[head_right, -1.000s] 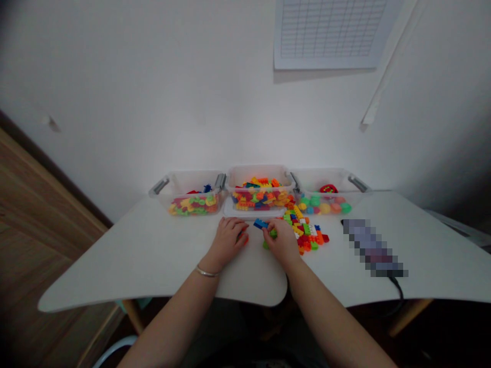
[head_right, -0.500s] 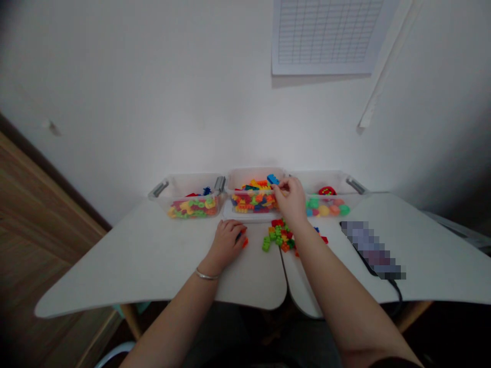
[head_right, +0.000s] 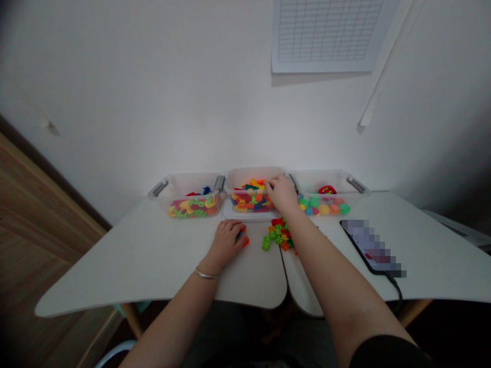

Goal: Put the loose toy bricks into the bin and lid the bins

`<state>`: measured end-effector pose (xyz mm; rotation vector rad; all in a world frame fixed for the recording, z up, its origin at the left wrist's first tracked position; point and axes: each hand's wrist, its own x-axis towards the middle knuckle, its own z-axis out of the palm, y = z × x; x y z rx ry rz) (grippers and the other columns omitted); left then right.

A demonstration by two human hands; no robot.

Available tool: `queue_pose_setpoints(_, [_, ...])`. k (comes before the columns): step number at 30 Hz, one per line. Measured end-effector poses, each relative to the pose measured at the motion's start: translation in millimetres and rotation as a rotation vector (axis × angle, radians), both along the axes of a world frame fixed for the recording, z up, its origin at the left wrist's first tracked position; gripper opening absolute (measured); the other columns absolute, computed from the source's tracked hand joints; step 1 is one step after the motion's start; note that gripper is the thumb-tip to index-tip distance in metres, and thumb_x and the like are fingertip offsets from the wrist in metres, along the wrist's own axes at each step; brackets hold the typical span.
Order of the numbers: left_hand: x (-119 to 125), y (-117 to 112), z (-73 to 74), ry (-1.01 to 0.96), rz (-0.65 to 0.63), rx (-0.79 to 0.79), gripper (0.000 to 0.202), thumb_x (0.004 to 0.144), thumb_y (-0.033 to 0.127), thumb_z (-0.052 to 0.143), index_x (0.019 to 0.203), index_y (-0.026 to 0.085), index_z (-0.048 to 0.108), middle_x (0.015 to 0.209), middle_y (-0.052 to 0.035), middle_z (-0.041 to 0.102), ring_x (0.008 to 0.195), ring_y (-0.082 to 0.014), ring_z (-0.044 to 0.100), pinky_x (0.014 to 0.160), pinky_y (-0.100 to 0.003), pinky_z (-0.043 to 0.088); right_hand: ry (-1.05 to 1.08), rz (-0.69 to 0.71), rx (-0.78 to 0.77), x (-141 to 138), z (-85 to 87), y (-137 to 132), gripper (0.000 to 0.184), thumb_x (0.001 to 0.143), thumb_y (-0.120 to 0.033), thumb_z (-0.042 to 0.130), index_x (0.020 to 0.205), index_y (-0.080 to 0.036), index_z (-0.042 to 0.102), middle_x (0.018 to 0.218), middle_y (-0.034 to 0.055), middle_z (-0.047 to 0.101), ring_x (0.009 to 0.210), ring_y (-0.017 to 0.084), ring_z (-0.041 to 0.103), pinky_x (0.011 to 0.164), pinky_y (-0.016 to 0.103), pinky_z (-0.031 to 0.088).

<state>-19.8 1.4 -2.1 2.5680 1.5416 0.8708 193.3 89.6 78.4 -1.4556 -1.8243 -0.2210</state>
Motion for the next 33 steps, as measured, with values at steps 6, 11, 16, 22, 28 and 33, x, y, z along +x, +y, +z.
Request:
queue_pose_setpoints(6, [0,2,-3.9,-0.004,0.015,0.018,0.022,0.088,0.03,0.053,0.105,0.02,0.063,0.109,-0.0081,0.061,0.107,-0.0224,0.051,0.1,-0.044,0.036,-0.143,0.011,0.057,-5,-9.6,-15,0.034,0.09,-0.035,0.046,0.113,-0.019,0.065,0.118,0.0103,0.065,0.11,0.028,0.057,0.109,0.056,0.022])
queue_pose_setpoints(11, [-1,6,-8.1,-0.046,0.029,0.052,0.022,0.089,0.026,0.049,0.104,0.018,0.063,0.107,-0.0085,0.062,0.105,-0.0218,0.052,0.098,-0.042,0.039,0.04,0.04,0.174,-4,-17.8,-30,0.042,0.085,-0.03,0.048,0.124,-0.015,0.055,0.125,0.0137,0.059,0.119,0.029,0.05,0.106,0.052,0.031])
queue_pose_setpoints(16, [-4,12,-11.4,-0.176,0.067,0.064,0.021,0.089,0.02,0.047,0.102,0.018,0.063,0.104,-0.0076,0.064,0.104,-0.021,0.053,0.099,-0.04,0.04,0.113,0.262,0.139,-21,-41.3,-70,0.033,0.085,-0.025,0.049,0.116,-0.019,0.059,0.118,0.011,0.062,0.114,0.025,0.054,0.101,0.046,0.041])
queue_pose_setpoints(22, [-7,18,-18.5,-0.24,0.147,0.034,0.022,0.087,0.014,0.045,0.1,0.016,0.063,0.101,-0.0083,0.065,0.103,-0.0221,0.054,0.1,-0.042,0.04,-0.058,0.463,-0.163,-47,-84.2,-109,0.034,0.082,-0.029,0.06,0.115,-0.023,0.061,0.122,0.0081,0.061,0.112,0.024,0.056,0.098,0.043,0.044])
queue_pose_setpoints(28, [-9,19,-19.4,-0.235,0.155,-0.004,0.024,0.083,0.012,0.049,0.101,0.015,0.064,0.103,-0.0088,0.066,0.104,-0.0223,0.054,0.1,-0.041,0.04,-0.196,0.431,-0.218,-52,-92.4,-113,0.038,0.078,-0.021,0.063,0.116,-0.021,0.061,0.126,0.008,0.059,0.112,0.026,0.054,0.099,0.044,0.042])
queue_pose_setpoints(33, [-8,19,-19.6,-0.199,0.104,0.007,0.026,0.083,0.013,0.051,0.103,0.017,0.067,0.109,-0.008,0.065,0.108,-0.0222,0.053,0.101,-0.042,0.04,-0.15,0.384,-0.216,-50,-91.1,-110,0.031,0.083,-0.016,0.057,0.112,-0.02,0.062,0.12,0.007,0.063,0.107,0.024,0.057,0.097,0.042,0.043])
